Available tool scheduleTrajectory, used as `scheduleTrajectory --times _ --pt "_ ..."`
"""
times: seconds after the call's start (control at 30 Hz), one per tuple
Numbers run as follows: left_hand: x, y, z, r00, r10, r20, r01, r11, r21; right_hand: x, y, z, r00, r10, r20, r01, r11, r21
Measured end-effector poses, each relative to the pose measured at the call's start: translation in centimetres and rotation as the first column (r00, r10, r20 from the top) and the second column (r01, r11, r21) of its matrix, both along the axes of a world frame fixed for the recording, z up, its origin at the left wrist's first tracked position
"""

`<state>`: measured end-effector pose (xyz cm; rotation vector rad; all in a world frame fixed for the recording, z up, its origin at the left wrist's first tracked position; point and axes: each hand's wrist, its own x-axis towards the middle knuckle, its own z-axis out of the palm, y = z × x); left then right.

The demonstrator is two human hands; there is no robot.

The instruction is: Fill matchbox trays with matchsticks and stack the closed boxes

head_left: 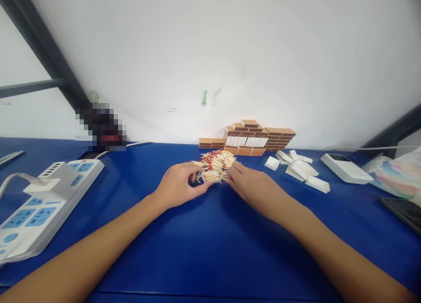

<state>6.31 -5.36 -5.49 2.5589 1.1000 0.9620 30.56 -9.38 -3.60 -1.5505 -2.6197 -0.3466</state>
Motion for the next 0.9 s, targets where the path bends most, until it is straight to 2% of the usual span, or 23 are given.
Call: scheduleTrajectory --times 0.23,0.5,0.7,0.9 --pt "0.0 0.0 -0.1 1.000 0.021 0.011 -0.021 1.000 -0.010 -0.1 -0.1 0.2 1.000 -0.003 -0.008 0.003 0.998 0.059" --pt "0.0 -0.3 -0.4 0.994 -0.099 -0.036 0.099 0.995 -0.001 -0.7 0.0 -0.4 0.998 0.067 0.013 -0.068 0.996 0.056" --pt "0.1 -0.1 -0.5 0.993 -0.107 -0.042 0.107 0.994 -0.003 0.0 0.0 -0.3 0.993 0.117 -0.006 -0.117 0.991 0.063" --pt "-0.1 -0.2 -0.5 0.996 -0.094 -0.013 0.093 0.994 -0.066 0.4 0.3 -0.6 0.991 0.131 -0.017 -0.127 0.982 0.141"
